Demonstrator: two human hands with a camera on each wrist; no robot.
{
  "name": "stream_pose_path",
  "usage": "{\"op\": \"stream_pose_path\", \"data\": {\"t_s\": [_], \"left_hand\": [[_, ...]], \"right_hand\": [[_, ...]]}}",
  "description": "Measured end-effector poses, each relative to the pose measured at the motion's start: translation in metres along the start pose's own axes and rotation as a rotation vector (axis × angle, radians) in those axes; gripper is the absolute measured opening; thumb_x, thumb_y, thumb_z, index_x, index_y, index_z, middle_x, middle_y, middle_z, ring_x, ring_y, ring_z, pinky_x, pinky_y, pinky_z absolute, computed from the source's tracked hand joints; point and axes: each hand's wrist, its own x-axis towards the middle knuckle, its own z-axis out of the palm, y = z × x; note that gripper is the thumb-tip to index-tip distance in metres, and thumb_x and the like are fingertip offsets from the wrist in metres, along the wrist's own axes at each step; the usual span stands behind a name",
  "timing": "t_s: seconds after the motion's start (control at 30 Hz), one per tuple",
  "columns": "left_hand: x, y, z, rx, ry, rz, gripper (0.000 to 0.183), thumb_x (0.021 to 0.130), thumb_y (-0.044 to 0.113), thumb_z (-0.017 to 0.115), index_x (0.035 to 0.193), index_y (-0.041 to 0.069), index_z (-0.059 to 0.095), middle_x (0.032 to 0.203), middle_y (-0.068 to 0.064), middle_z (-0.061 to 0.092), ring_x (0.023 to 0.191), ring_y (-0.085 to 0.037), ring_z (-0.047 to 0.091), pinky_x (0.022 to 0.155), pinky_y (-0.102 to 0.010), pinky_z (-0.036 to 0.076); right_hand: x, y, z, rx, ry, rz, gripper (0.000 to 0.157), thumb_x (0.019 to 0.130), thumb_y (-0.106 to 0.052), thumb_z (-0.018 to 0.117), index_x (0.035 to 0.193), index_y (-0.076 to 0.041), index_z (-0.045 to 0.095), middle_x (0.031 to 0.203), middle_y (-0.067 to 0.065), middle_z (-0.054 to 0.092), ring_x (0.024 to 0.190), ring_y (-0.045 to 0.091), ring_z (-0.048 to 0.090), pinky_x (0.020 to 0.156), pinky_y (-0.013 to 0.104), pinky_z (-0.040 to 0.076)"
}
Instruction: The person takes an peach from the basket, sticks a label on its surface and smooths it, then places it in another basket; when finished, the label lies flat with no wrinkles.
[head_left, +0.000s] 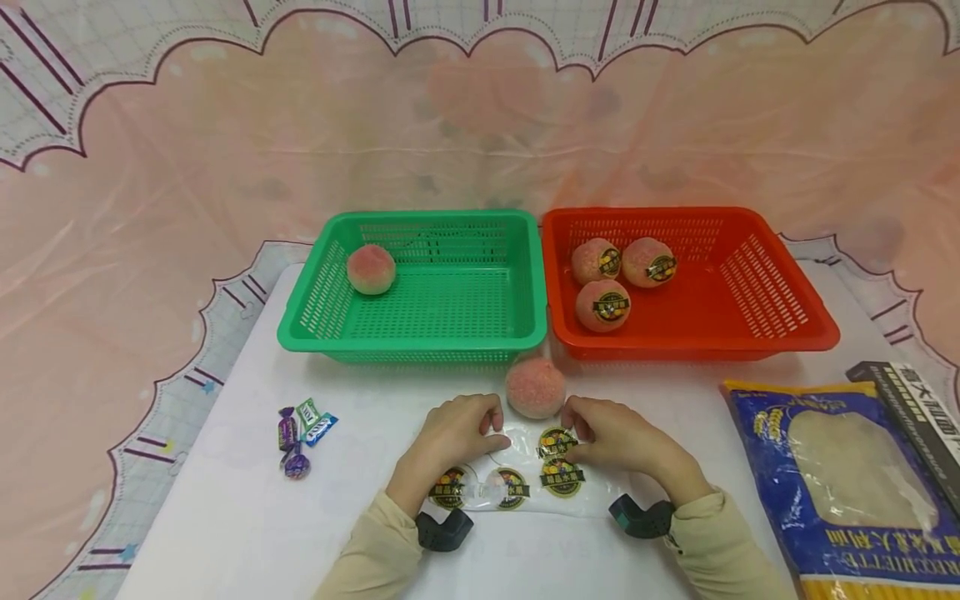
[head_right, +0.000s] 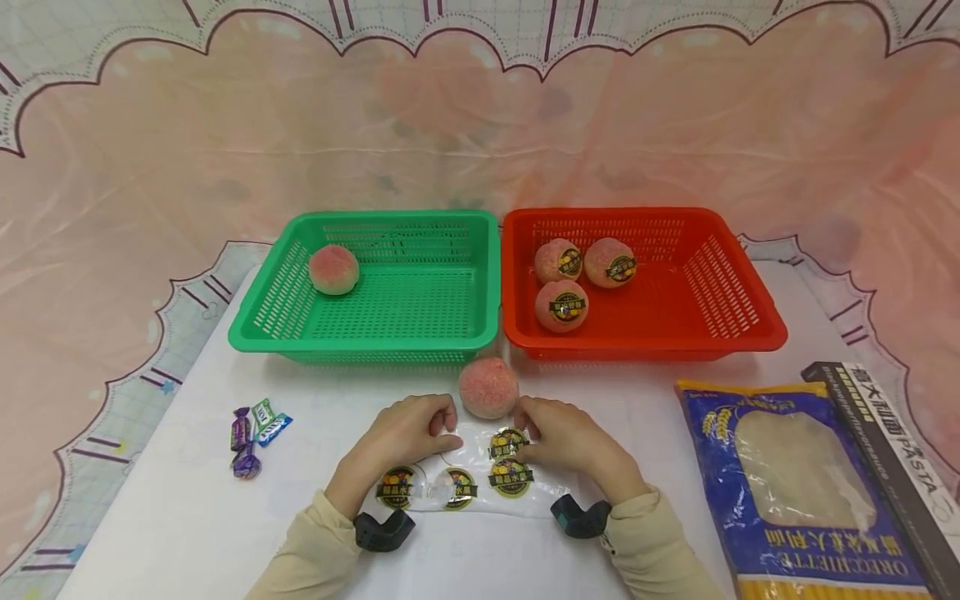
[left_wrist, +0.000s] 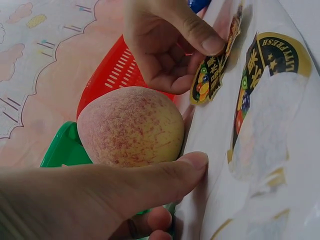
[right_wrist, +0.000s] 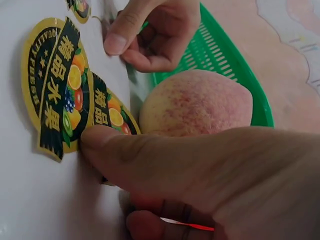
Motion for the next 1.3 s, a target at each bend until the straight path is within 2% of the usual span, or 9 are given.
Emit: {"op": "stream_pose_path", "data": {"t_s": [0.23, 0.4, 0.57, 0.73, 0.87, 0.93, 1.1, 1.3], "left_hand": [[0.000, 0.001, -0.002, -0.020, 0.000, 0.021, 0.023, 0.071, 0.038, 0.071, 0.077, 0.022, 0.055, 0.062, 0.010, 0.047, 0.055, -0.008, 0.042, 0.048, -0.025, 0.032], [0.001, 0.005, -0.009, -0.054, 0.005, 0.044, 0.019, 0.075, 0.039, 0.066, 0.077, 0.024, 0.055, 0.061, 0.011, 0.050, 0.054, -0.006, 0.044, 0.048, -0.023, 0.034], [0.000, 0.010, -0.016, -0.137, 0.002, 0.094, 0.016, 0.080, 0.042, 0.060, 0.078, 0.026, 0.056, 0.063, 0.011, 0.052, 0.055, -0.004, 0.045, 0.051, -0.021, 0.036], [-0.001, 0.016, -0.018, -0.229, -0.022, 0.165, 0.014, 0.081, 0.041, 0.060, 0.081, 0.027, 0.059, 0.069, 0.014, 0.056, 0.058, -0.002, 0.050, 0.055, -0.018, 0.041], [-0.001, 0.020, -0.017, -0.271, -0.032, 0.259, 0.011, 0.084, 0.038, 0.057, 0.081, 0.028, 0.060, 0.070, 0.011, 0.061, 0.060, -0.001, 0.053, 0.056, -0.018, 0.043], [-0.001, 0.020, -0.018, -0.281, -0.022, 0.295, 0.015, 0.087, 0.038, 0.052, 0.080, 0.027, 0.060, 0.071, 0.008, 0.062, 0.061, -0.002, 0.053, 0.058, -0.018, 0.044], [0.000, 0.019, -0.020, -0.341, -0.003, 0.331, 0.027, 0.090, 0.045, 0.043, 0.081, 0.026, 0.061, 0.073, 0.004, 0.063, 0.064, -0.004, 0.054, 0.060, -0.019, 0.045], [0.001, 0.023, -0.018, -0.326, 0.075, 0.397, 0.012, 0.085, 0.035, 0.056, 0.082, 0.026, 0.062, 0.071, 0.007, 0.062, 0.064, 0.001, 0.051, 0.057, -0.017, 0.043]], "right_hand": [[-0.001, 0.008, -0.008, 0.114, -0.043, -0.111, 0.015, 0.079, -0.022, 0.066, 0.075, -0.021, 0.051, 0.060, -0.009, 0.043, 0.060, 0.005, 0.042, 0.054, 0.018, 0.033], [-0.003, 0.012, -0.017, 0.169, -0.039, -0.186, 0.013, 0.081, -0.024, 0.064, 0.074, -0.023, 0.053, 0.063, -0.011, 0.045, 0.062, 0.006, 0.043, 0.054, 0.017, 0.035], [-0.003, 0.016, -0.023, 0.215, -0.022, -0.252, 0.011, 0.080, -0.026, 0.065, 0.075, -0.023, 0.055, 0.066, -0.011, 0.049, 0.064, 0.004, 0.044, 0.055, 0.019, 0.038], [-0.002, 0.016, -0.023, 0.293, -0.051, -0.268, 0.012, 0.079, -0.033, 0.064, 0.078, -0.024, 0.056, 0.069, -0.010, 0.052, 0.066, 0.005, 0.045, 0.058, 0.020, 0.040], [-0.003, 0.011, -0.022, 0.319, -0.049, -0.283, 0.014, 0.080, -0.035, 0.063, 0.079, -0.023, 0.056, 0.071, -0.009, 0.053, 0.069, 0.006, 0.047, 0.061, 0.021, 0.041], [-0.004, 0.010, -0.021, 0.328, -0.032, -0.300, 0.014, 0.080, -0.035, 0.063, 0.080, -0.023, 0.055, 0.071, -0.009, 0.054, 0.070, 0.007, 0.048, 0.063, 0.022, 0.042], [-0.003, 0.013, -0.018, 0.362, 0.019, -0.348, 0.012, 0.082, -0.028, 0.062, 0.080, -0.023, 0.052, 0.072, -0.008, 0.053, 0.073, 0.008, 0.050, 0.067, 0.023, 0.044], [0.000, 0.006, -0.013, 0.390, 0.048, -0.376, 0.013, 0.084, -0.017, 0.060, 0.078, -0.020, 0.049, 0.071, -0.008, 0.048, 0.073, 0.008, 0.049, 0.066, 0.025, 0.043]]}}
